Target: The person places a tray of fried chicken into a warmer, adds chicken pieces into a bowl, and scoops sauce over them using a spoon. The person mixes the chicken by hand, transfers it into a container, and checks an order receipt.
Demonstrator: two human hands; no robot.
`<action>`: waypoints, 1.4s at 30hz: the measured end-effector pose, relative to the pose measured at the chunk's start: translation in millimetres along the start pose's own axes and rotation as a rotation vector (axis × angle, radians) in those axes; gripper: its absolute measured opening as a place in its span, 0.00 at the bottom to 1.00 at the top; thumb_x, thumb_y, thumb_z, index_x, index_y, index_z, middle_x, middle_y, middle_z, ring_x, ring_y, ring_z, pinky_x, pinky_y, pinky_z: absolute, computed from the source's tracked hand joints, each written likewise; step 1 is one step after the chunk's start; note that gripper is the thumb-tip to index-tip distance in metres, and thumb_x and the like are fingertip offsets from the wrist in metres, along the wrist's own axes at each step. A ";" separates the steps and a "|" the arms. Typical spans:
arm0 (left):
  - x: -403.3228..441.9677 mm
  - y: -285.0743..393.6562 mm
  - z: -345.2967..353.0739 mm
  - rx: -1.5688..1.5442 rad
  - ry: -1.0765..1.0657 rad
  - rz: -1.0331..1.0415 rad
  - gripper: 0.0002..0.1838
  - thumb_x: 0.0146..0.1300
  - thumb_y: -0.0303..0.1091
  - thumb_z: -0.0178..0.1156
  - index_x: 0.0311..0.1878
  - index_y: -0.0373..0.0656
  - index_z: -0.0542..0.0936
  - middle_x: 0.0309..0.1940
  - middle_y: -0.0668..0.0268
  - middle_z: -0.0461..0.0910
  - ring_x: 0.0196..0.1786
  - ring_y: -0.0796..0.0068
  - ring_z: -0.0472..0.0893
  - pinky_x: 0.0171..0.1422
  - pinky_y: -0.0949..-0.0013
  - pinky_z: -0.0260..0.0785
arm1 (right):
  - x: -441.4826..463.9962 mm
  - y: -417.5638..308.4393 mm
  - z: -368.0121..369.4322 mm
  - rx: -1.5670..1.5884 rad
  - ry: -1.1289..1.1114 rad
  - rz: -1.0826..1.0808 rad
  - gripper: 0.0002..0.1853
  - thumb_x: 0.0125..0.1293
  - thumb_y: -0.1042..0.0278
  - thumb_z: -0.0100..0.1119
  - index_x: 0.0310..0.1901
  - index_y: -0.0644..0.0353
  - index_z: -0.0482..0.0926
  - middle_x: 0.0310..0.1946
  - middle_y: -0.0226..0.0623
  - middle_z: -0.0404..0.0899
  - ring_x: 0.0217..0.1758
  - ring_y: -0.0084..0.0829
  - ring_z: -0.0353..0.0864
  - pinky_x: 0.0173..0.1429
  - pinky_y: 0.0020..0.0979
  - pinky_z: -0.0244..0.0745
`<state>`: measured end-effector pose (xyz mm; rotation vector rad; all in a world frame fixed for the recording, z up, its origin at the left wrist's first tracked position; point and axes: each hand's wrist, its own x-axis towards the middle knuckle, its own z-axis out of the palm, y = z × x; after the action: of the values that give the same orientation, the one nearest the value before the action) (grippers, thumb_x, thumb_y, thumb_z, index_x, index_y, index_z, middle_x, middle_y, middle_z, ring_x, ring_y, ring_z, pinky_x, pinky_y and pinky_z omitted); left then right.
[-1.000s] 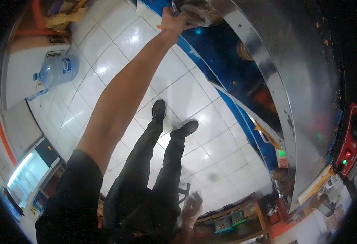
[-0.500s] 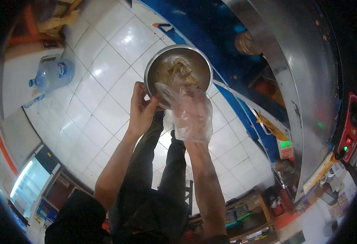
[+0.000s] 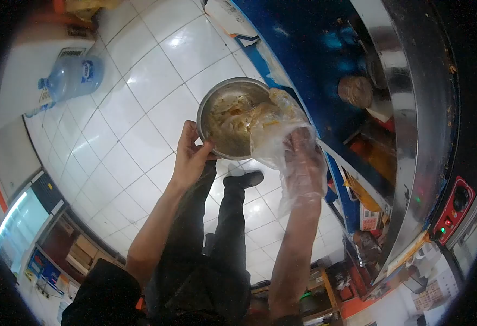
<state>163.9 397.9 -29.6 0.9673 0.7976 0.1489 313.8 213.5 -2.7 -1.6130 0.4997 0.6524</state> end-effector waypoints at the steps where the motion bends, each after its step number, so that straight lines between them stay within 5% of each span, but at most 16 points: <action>1: -0.4 2.6 0.9 -0.056 -0.008 -0.006 0.11 0.69 0.20 0.49 0.52 0.36 0.63 0.50 0.58 0.72 0.54 0.68 0.80 0.49 0.66 0.85 | 5.2 -4.1 -3.8 -0.038 -0.001 0.032 0.34 0.62 0.59 0.73 0.65 0.67 0.70 0.55 0.42 0.77 0.58 0.32 0.78 0.61 0.29 0.75; 7: 2.5 8.2 -1.4 -0.046 0.015 -0.047 0.11 0.68 0.20 0.52 0.50 0.41 0.64 0.48 0.59 0.74 0.47 0.69 0.85 0.42 0.68 0.87 | 30.9 -53.1 21.3 -0.463 -0.001 0.074 0.35 0.60 0.58 0.74 0.65 0.62 0.71 0.58 0.43 0.77 0.61 0.32 0.76 0.66 0.30 0.70; 10: 3.0 13.4 -0.4 0.039 0.003 -0.046 0.12 0.67 0.19 0.52 0.50 0.41 0.64 0.47 0.57 0.75 0.44 0.69 0.85 0.40 0.69 0.87 | 40.2 -57.1 28.8 -0.671 -0.168 -0.368 0.21 0.66 0.64 0.66 0.57 0.64 0.77 0.56 0.45 0.79 0.60 0.35 0.79 0.68 0.34 0.71; 19: -8.9 6.8 -7.5 0.239 -0.046 -0.035 0.14 0.69 0.22 0.52 0.56 0.37 0.64 0.51 0.51 0.78 0.45 0.62 0.87 0.41 0.65 0.87 | -5.4 -39.6 0.1 -0.438 0.005 -0.377 0.28 0.68 0.61 0.66 0.65 0.66 0.70 0.61 0.50 0.74 0.66 0.40 0.74 0.68 0.36 0.71; 25: -50.7 -16.9 11.5 0.310 -0.080 -0.138 0.12 0.67 0.26 0.57 0.50 0.39 0.67 0.47 0.54 0.78 0.44 0.68 0.85 0.39 0.67 0.86 | -89.4 60.6 -88.4 0.011 0.247 -0.289 0.20 0.70 0.66 0.63 0.59 0.66 0.74 0.53 0.41 0.79 0.55 0.28 0.80 0.58 0.30 0.78; 28: -74.8 -48.5 18.8 0.340 -0.088 -0.145 0.10 0.66 0.25 0.58 0.47 0.40 0.69 0.45 0.57 0.77 0.43 0.73 0.82 0.39 0.70 0.84 | -105.0 97.2 -170.2 0.017 0.557 -0.101 0.18 0.73 0.60 0.58 0.58 0.61 0.75 0.50 0.37 0.80 0.50 0.27 0.81 0.52 0.28 0.78; 31: -102.3 -76.3 41.4 0.384 -0.107 -0.174 0.12 0.67 0.28 0.59 0.50 0.40 0.69 0.47 0.56 0.78 0.45 0.73 0.82 0.41 0.70 0.84 | -89.5 158.0 -316.1 0.244 0.630 -0.313 0.26 0.75 0.55 0.54 0.66 0.64 0.67 0.59 0.44 0.72 0.57 0.42 0.77 0.58 0.37 0.78; 33: -121.4 -95.5 61.2 0.391 -0.098 -0.242 0.14 0.68 0.29 0.60 0.52 0.39 0.69 0.48 0.56 0.79 0.46 0.73 0.82 0.42 0.70 0.83 | -80.4 103.9 -343.8 0.266 0.865 -0.221 0.26 0.75 0.57 0.54 0.66 0.66 0.67 0.62 0.45 0.70 0.61 0.41 0.75 0.62 0.37 0.78; 35: -137.0 -117.8 81.6 0.381 -0.074 -0.116 0.22 0.65 0.29 0.57 0.60 0.36 0.67 0.45 0.57 0.81 0.41 0.69 0.86 0.41 0.68 0.85 | -67.9 99.7 -406.3 0.287 0.775 -0.356 0.27 0.75 0.58 0.53 0.68 0.68 0.65 0.65 0.50 0.68 0.65 0.42 0.74 0.65 0.35 0.77; 36: -146.2 -124.2 97.1 0.393 -0.018 -0.157 0.24 0.64 0.30 0.57 0.62 0.34 0.66 0.45 0.57 0.81 0.41 0.69 0.86 0.40 0.70 0.84 | -56.5 94.9 -436.2 0.111 0.791 -0.324 0.30 0.76 0.57 0.53 0.72 0.67 0.61 0.67 0.51 0.67 0.67 0.42 0.73 0.67 0.37 0.75; 39: -164.3 -154.9 112.2 0.437 -0.019 -0.184 0.25 0.63 0.29 0.57 0.63 0.32 0.65 0.45 0.57 0.81 0.40 0.68 0.86 0.40 0.71 0.84 | -37.2 73.0 -465.2 0.261 0.838 -0.298 0.32 0.76 0.58 0.51 0.75 0.65 0.56 0.70 0.51 0.65 0.70 0.41 0.72 0.69 0.36 0.74; 41: -175.6 -182.3 118.3 0.408 -0.027 -0.155 0.25 0.63 0.28 0.57 0.63 0.34 0.65 0.46 0.57 0.81 0.42 0.69 0.86 0.38 0.72 0.84 | -25.4 83.4 -511.5 -1.167 0.716 -0.512 0.33 0.75 0.60 0.54 0.75 0.63 0.56 0.71 0.50 0.64 0.70 0.40 0.72 0.68 0.32 0.74; 42: -181.7 -192.7 123.3 0.388 -0.016 -0.157 0.24 0.64 0.27 0.56 0.63 0.35 0.65 0.46 0.57 0.81 0.42 0.69 0.86 0.37 0.73 0.83 | -19.0 82.6 -520.0 -1.165 0.707 -0.513 0.33 0.75 0.60 0.54 0.75 0.63 0.56 0.71 0.50 0.64 0.70 0.40 0.72 0.68 0.32 0.74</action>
<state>73.0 120.6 -43.7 1.2631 0.9026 -0.1556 312.7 -313.3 -11.5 -2.9664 0.1385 -0.1323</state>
